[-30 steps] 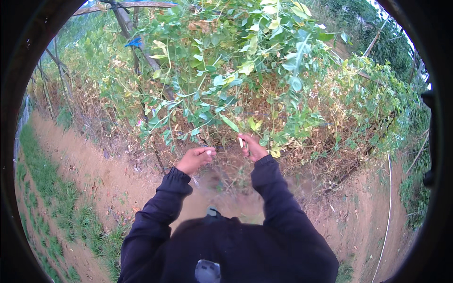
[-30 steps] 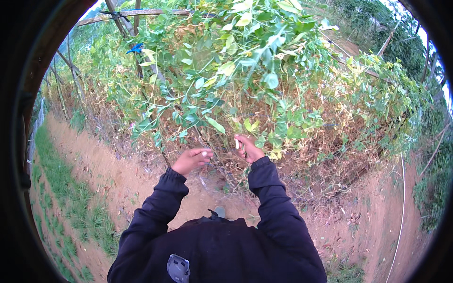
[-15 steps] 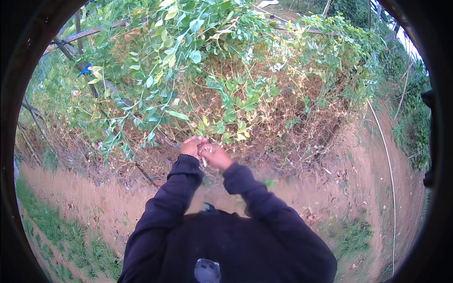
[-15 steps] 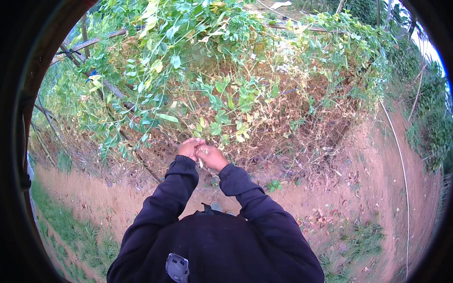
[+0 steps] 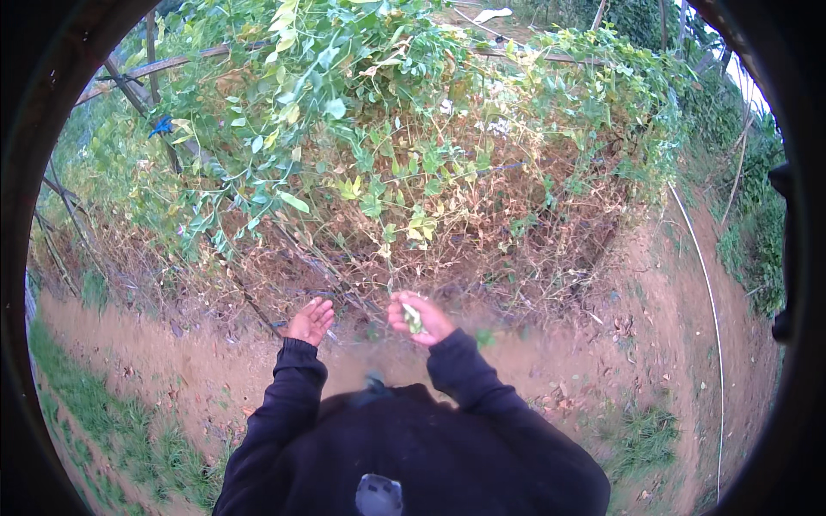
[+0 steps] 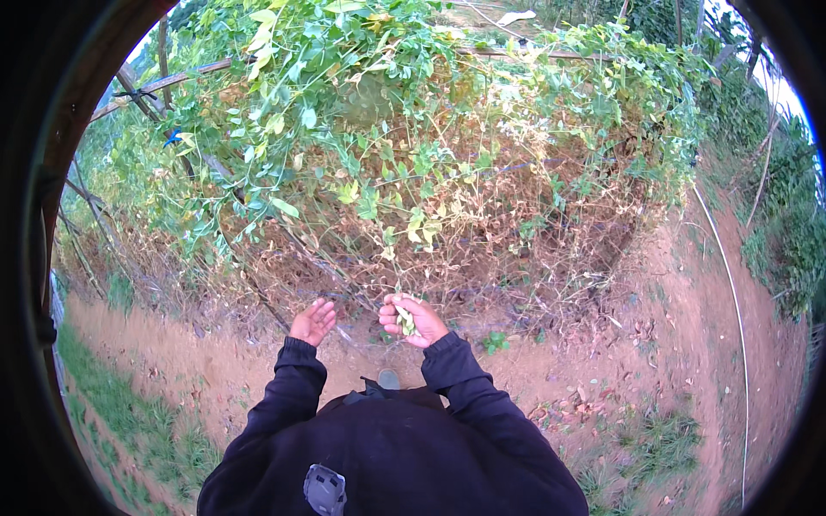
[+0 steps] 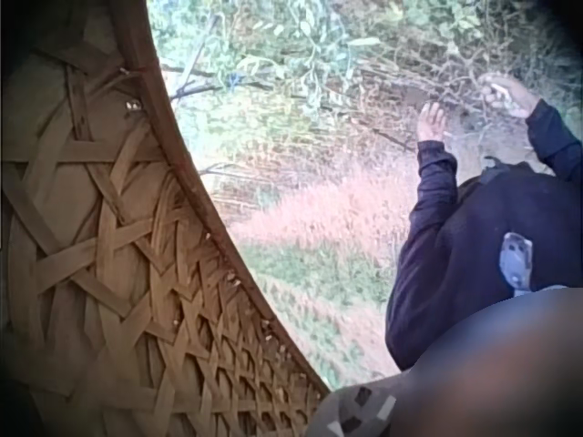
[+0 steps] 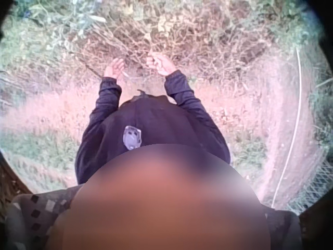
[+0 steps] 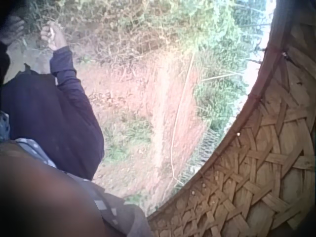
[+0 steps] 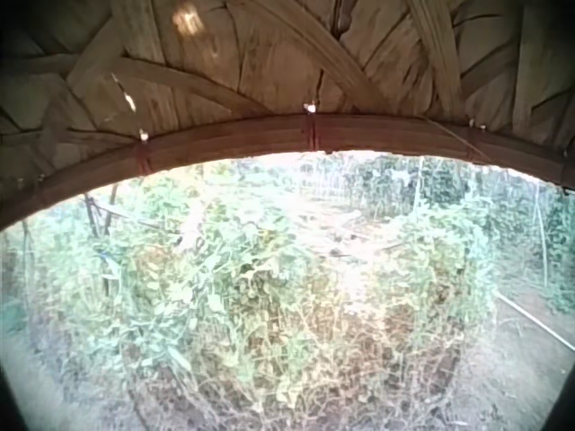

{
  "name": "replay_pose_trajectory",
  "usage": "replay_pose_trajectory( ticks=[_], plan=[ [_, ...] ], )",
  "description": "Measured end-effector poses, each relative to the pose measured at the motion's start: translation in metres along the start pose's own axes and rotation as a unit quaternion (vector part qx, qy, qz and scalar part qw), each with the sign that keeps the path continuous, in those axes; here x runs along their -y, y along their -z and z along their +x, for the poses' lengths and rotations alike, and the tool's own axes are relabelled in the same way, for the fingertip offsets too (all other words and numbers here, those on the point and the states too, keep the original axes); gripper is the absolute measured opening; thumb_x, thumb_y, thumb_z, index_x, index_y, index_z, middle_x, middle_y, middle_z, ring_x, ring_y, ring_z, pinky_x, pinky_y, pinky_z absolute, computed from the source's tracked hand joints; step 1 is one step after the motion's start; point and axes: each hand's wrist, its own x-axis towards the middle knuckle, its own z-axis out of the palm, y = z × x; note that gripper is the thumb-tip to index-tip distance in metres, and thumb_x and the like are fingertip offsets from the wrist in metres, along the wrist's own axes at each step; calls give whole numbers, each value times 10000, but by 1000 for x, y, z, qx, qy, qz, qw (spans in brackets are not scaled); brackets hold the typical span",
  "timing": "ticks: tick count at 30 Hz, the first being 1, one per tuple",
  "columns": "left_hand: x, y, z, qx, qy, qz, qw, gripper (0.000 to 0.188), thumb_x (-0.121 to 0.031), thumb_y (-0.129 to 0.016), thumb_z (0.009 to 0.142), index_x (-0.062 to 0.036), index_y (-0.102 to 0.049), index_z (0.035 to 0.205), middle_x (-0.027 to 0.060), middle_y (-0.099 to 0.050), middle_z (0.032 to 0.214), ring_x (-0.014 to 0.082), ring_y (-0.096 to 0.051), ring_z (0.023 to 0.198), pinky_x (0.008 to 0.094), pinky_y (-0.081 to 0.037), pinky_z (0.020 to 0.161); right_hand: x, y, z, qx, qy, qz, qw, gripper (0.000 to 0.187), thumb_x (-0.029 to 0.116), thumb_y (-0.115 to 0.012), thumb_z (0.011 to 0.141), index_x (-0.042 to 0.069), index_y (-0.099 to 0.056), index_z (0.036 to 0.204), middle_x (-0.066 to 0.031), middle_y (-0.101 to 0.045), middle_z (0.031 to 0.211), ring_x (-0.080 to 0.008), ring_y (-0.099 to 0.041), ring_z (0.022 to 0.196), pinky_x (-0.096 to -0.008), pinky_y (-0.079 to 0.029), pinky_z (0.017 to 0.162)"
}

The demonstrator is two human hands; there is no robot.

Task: The person walks through a garden and repeatedly picks green vegetables from plants by hand, gathering them into a bundle. The person then walks to a white sack on the ground and places the harvested vegetables into it.

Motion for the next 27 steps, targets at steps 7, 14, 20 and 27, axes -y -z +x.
replay_pose_trajectory(
  ticks=[7,14,20,27],
  plan=[
    [62,77,-65,-105,66,-18,992,334,-231,-462,871,-101,-439,1177,47,-542,1076,210,-518,910,379,-412,853,-9,14,-7,40,32,-43,998,287,190,-562,848,59,-481,1090,8,-522,730,-79,-553,580,-229,-506,501],
    [61,85,-100,-91,8,-63,994,319,-216,-475,866,-92,-448,1159,59,-556,1033,205,-530,877,369,-425,835,-24,9,-7,52,25,31,998,237,193,-551,855,53,-507,1041,14,-501,686,-84,-535,553,-230,-466,461],
    [50,115,-129,-55,-28,-108,992,302,-204,-484,859,-92,-475,1139,64,-570,1026,207,-551,882,377,-437,850,-45,-28,16,50,30,51,997,159,168,-500,873,115,-523,1021,-2,-544,726,-167,-589,719,-344,-548,628],
    [19,207,-177,-75,-75,-172,979,299,-194,-497,852,-88,-480,1132,73,-587,1011,213,-566,854,386,-447,836,-109,-87,67,96,-48,88,990,177,238,-513,875,140,-524,1023,31,-494,677,-79,-444,498,-219,-388,436]
  ],
)
